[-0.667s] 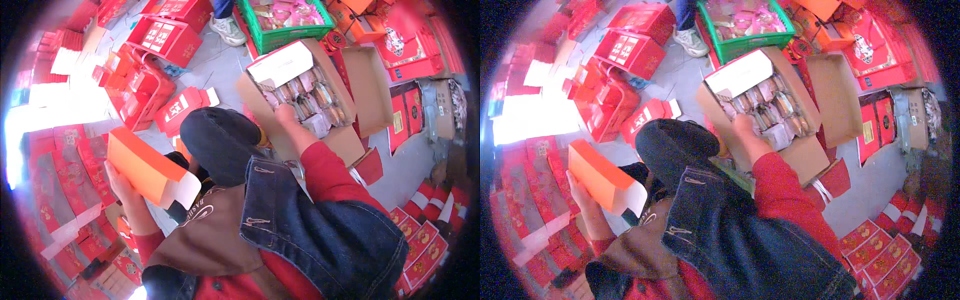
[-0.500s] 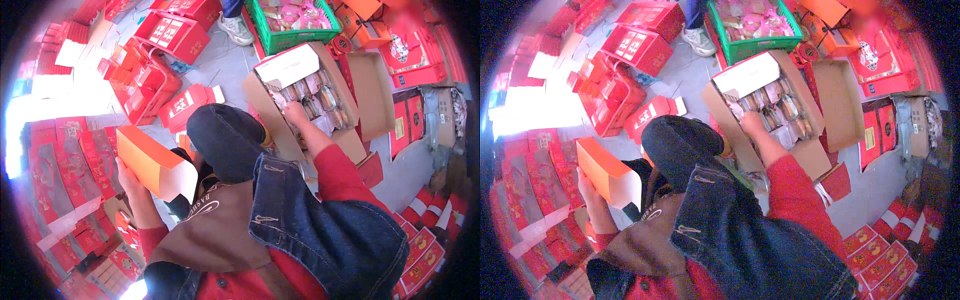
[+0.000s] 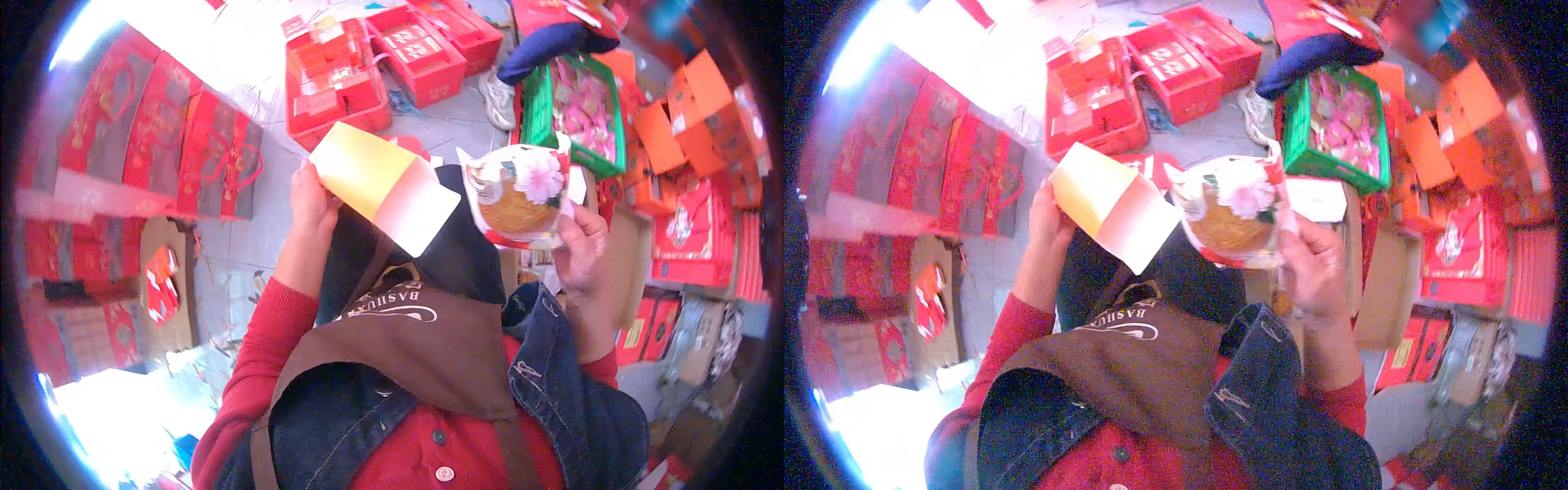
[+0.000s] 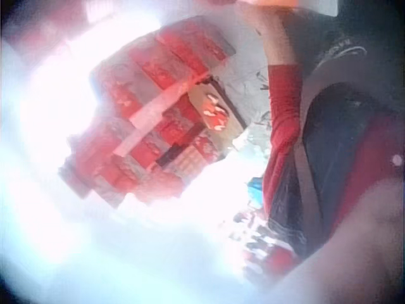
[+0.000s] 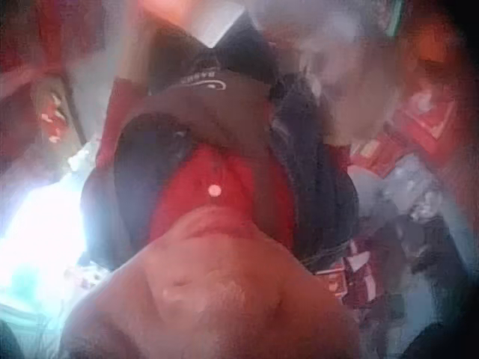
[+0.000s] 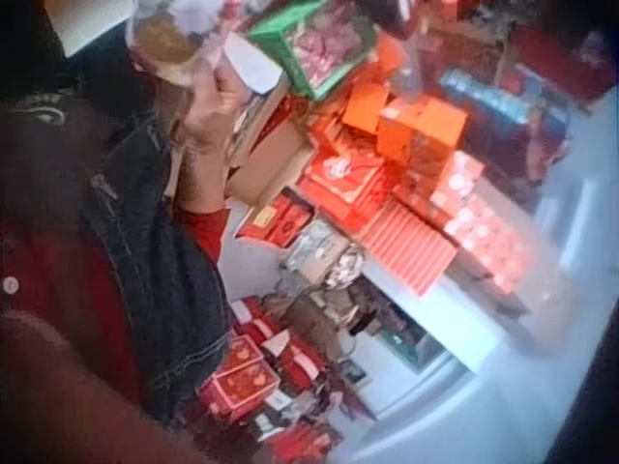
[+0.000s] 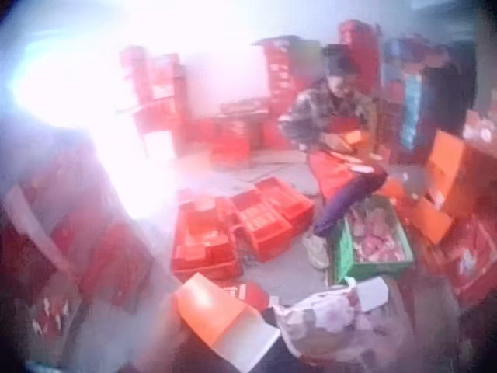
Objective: The person assembles small orange boxes by folding flaps and inserting white packets. They then place the completed boxes into a red gift bag and continue the process with additional boxes.
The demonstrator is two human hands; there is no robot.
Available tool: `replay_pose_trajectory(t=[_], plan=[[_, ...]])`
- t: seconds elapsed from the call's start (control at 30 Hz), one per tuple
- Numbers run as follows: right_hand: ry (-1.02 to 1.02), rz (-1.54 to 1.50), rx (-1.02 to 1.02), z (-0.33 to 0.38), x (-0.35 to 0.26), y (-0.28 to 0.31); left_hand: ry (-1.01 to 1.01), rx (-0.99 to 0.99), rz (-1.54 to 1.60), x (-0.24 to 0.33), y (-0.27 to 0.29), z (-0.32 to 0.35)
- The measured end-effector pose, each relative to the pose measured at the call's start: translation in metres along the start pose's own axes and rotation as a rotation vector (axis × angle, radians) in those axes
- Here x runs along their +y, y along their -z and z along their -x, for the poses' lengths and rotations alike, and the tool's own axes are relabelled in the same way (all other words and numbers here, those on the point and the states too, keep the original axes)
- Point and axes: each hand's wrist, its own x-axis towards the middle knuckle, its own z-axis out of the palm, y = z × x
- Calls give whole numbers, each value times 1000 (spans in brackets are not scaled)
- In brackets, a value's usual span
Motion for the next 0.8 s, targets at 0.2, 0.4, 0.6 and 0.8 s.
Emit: replay_pose_trajectory(t=[0.2,0.4,0.6,0.8], plan=[[694,1198,-536,-28,-22,-87,-23,180,108,0,35,6],[1038,1608,-759,-33,-9,-116,-38,236,218,5,51,15],[1081,1573,-862,-37,-9,-133,-73,251,116,5,43,26],[1053,1635,-727,-47,0,-130,-109,322,145,17,34,41]])
